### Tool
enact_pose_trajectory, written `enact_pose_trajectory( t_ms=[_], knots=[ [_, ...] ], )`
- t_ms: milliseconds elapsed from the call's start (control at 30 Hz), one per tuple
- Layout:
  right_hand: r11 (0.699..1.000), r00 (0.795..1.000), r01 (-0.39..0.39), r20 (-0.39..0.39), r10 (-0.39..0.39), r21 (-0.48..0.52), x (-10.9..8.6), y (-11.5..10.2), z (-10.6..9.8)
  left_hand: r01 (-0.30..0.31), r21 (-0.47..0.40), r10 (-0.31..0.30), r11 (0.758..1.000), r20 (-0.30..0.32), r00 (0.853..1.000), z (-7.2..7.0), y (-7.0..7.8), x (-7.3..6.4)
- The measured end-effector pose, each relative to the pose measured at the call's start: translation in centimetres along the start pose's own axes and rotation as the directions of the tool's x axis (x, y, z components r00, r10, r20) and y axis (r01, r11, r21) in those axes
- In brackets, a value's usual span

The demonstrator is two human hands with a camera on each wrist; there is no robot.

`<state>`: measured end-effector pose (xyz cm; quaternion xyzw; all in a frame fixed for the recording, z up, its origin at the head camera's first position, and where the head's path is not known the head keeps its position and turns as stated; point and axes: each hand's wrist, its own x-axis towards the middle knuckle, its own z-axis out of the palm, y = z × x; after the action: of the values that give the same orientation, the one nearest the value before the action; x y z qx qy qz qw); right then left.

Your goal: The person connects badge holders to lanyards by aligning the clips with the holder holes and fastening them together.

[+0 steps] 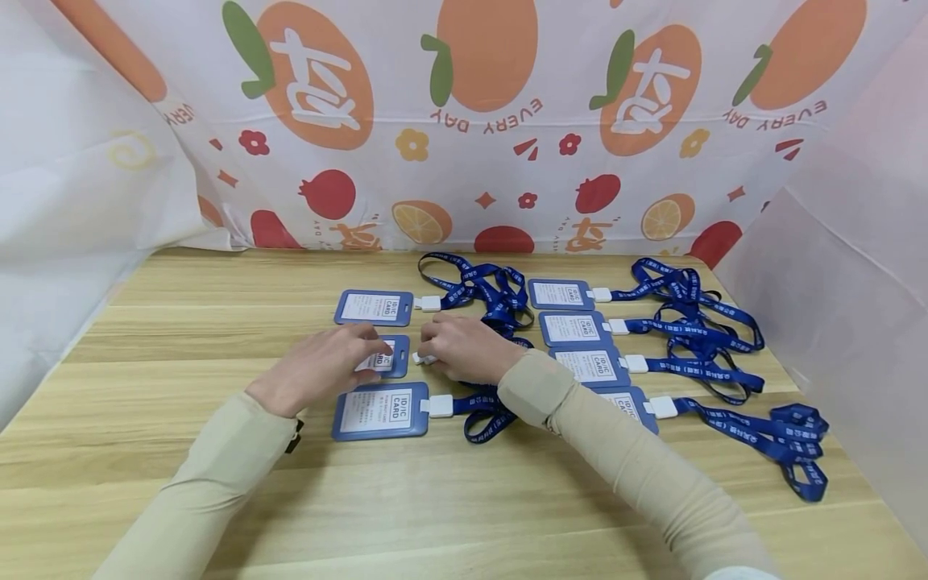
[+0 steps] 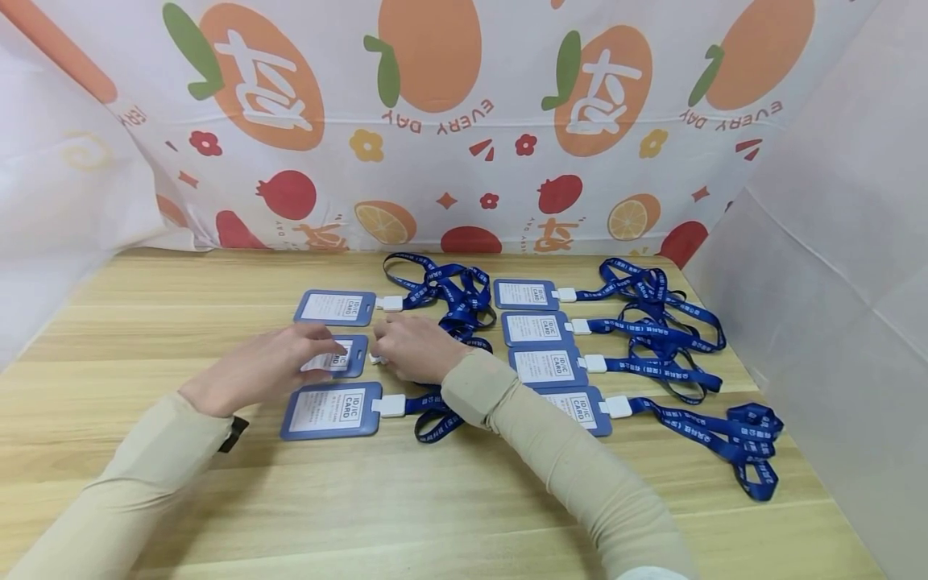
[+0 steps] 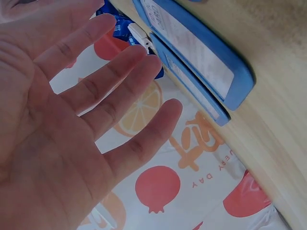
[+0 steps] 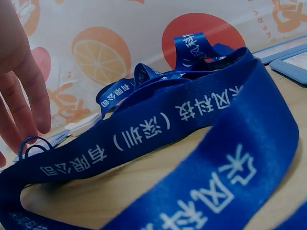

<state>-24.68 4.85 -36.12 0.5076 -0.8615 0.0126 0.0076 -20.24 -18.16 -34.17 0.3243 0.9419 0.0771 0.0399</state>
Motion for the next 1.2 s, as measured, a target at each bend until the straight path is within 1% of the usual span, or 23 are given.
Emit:
enact_pose_trajectory(
  t_ms=[233, 367, 467, 733, 933, 1067, 1200],
  knots=[
    [1.0, 1.0, 0.003, -0.011, -0.003, -0.023, 0.0, 0.0, 0.2, -0.007, -0.011, 0.007, 1.0, -0.012, 1.0, 0.1, -0.2, 0.3],
    [1.0, 1.0, 0.009, -0.015, -0.009, -0.029, 0.1, 0.0, 0.4, -0.019, 0.005, 0.019, 1.0, -0.031, 0.999, 0.1, -0.4, 0.4],
    [0.999, 1.0, 0.013, -0.016, -0.013, -0.031, 0.2, 0.0, 0.6, -0.013, 0.015, 0.014, 1.0, -0.041, 0.999, 0.1, -0.5, 0.5],
    [1.0, 1.0, 0.002, -0.001, -0.002, -0.012, 0.3, 0.1, 0.8, -0.003, 0.034, 0.003, 0.999, -0.013, 1.0, 0.6, -0.9, 0.7],
    [1.0, 1.0, -0.002, 0.015, 0.002, 0.001, 0.4, 0.2, 0.9, 0.002, 0.015, -0.001, 1.0, -0.015, 1.0, 0.9, -1.1, 0.8],
    [1.0, 1.0, 0.003, 0.018, -0.003, 0.004, 0.5, 0.2, 1.0, 0.016, -0.003, -0.016, 1.0, 0.002, 1.0, 0.9, -1.2, 0.8],
    [1.0, 1.0, 0.003, 0.02, -0.003, 0.005, 0.6, 0.2, 1.0, 0.023, -0.002, -0.023, 1.0, 0.019, 1.0, 1.0, -1.3, 0.8]
  ],
)
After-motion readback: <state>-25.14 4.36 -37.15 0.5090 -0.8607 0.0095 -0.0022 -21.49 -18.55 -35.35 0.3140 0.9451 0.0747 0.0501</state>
